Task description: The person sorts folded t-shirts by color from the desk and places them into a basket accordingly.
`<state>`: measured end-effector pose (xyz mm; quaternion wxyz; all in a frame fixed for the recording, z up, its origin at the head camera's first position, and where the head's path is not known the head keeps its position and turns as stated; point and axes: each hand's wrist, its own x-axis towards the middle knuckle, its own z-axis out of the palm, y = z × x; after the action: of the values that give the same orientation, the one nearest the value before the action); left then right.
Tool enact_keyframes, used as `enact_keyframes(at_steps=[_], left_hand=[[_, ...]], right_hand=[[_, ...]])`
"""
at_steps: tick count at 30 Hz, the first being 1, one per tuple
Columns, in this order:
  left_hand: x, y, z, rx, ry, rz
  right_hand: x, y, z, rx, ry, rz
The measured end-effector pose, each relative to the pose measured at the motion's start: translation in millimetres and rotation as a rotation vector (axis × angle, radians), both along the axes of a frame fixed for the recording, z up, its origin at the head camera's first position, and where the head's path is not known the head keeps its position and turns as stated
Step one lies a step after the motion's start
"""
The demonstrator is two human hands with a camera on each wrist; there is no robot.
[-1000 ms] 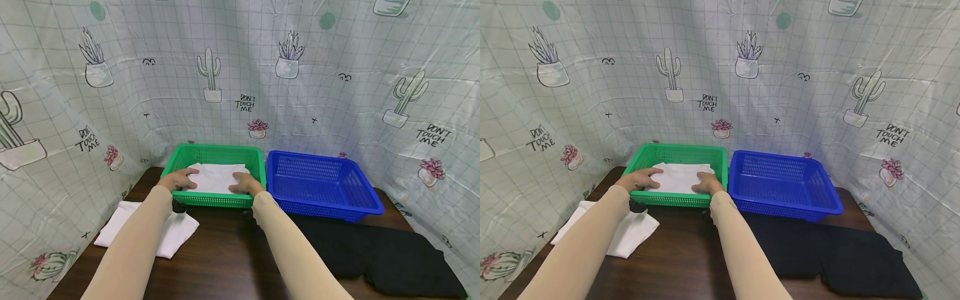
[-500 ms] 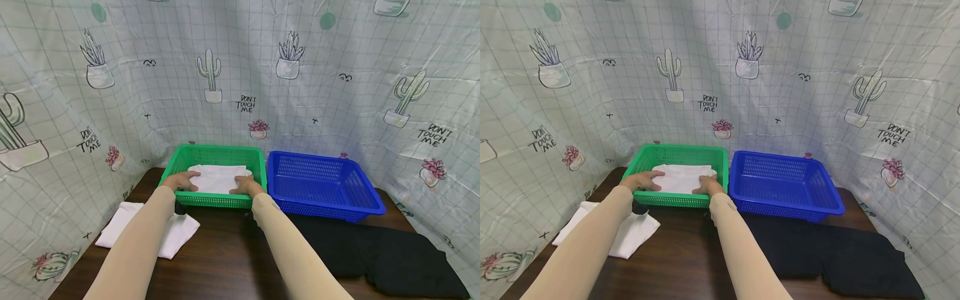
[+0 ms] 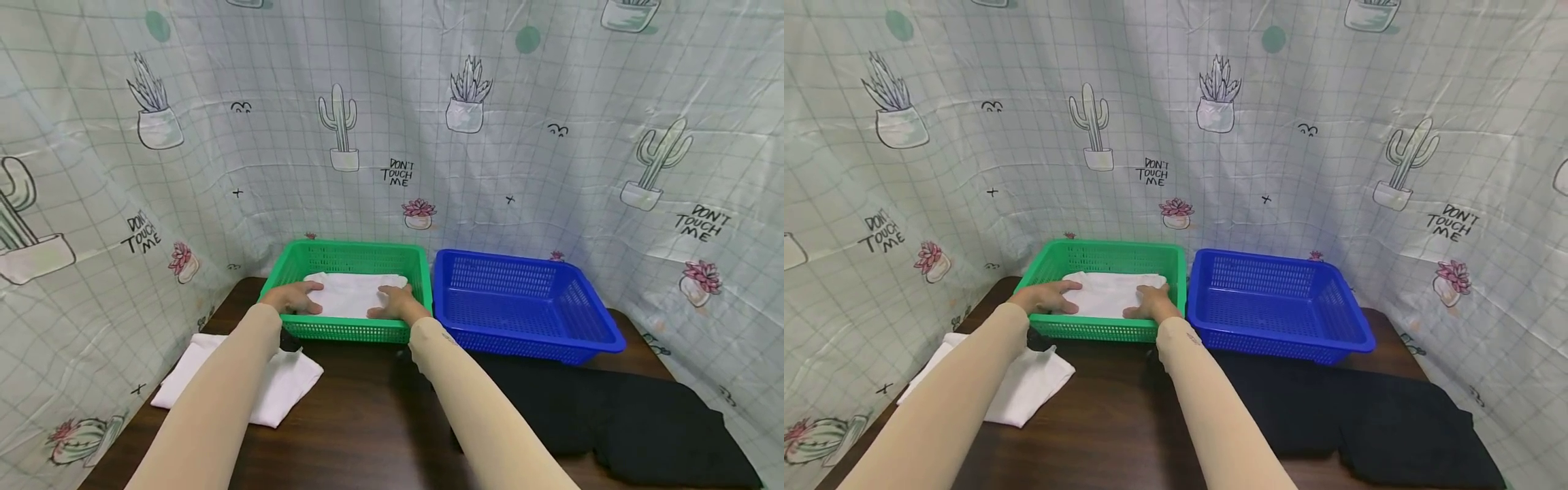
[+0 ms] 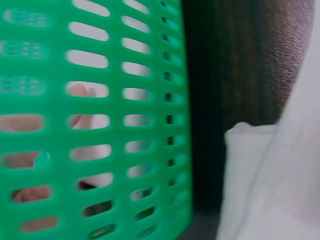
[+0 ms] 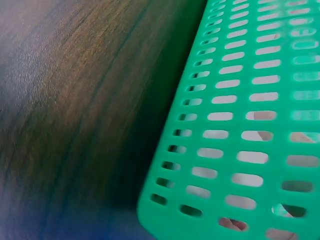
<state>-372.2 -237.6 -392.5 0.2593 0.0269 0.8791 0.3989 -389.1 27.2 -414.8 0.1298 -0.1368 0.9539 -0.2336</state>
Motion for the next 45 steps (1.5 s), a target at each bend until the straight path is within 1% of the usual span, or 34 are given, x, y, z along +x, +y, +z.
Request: enact_keyframes(at_steps=[1,3,5,6,8,11,14,17,20,22,25,27,30,32,36,39,41,43,45], left_hand=[[0.7,0,1.8,0.001,-0.003,-0.013],[3.1,-2,7.3,-0.053,0.013,-0.049],[5.4,-3,14.3,-0.132,0.053,-0.087],[6.6,-5,18.4,-0.173,0.085,-0.112],[11.0,-7,28.8,-0.223,0.146,-0.139],[20.8,-13,46.6,-0.186,0.234,-0.137],[39.1,-23,65.6,-0.102,0.349,-0.122],[63.1,-37,80.0,-0.044,0.489,-0.11],[91.2,-51,88.4,-0.012,0.588,-0.108],[109.9,-62,89.8,-0.01,0.62,-0.106],[134.3,-81,84.3,-0.01,0.63,-0.094],[146.6,-94,75.3,-0.02,0.633,-0.072],[158.4,-110,57.2,-0.03,0.659,-0.05],[163.4,-119,44.1,-0.051,0.669,-0.028],[170.7,-130,21.3,-0.085,0.648,-0.028],[174.5,-135,5.9,-0.118,0.634,-0.031],[175.7,-137,-4.3,-0.14,0.649,-0.024],[176.6,-139,-13.6,-0.147,0.665,-0.018],[176.8,-140,-20.7,-0.134,0.656,-0.003]], right_hand=[[1.2,0,1.0,-0.008,0.01,0.003],[2.9,0,4.3,-0.016,0.022,0.015],[4.2,0,10.1,0.002,0.037,0.037],[5.1,1,13.8,0.012,0.046,0.047],[7.2,2,22.6,0.032,0.069,0.072],[14.3,3,37.8,0.01,0.12,0.115],[27.0,4,53.0,-0.057,0.183,0.179],[45.3,6,66.1,-0.136,0.248,0.245],[67.5,8,76.4,-0.227,0.288,0.295],[83.2,10,80.6,-0.291,0.288,0.32],[105.8,12,81.2,-0.382,0.239,0.357],[120.0,13,77.4,-0.425,0.187,0.374],[136.6,14,64.9,-0.486,0.082,0.377],[145.1,13,53.6,-0.534,-0.008,0.36],[155.7,3,28.4,-0.639,-0.187,0.33],[159.1,-9,11.6,-0.722,-0.328,0.313],[160.3,-18,2.0,-0.781,-0.417,0.289],[160.7,-27,-6.1,-0.827,-0.486,0.262],[161.2,-34,-12.7,-0.853,-0.524,0.234]])
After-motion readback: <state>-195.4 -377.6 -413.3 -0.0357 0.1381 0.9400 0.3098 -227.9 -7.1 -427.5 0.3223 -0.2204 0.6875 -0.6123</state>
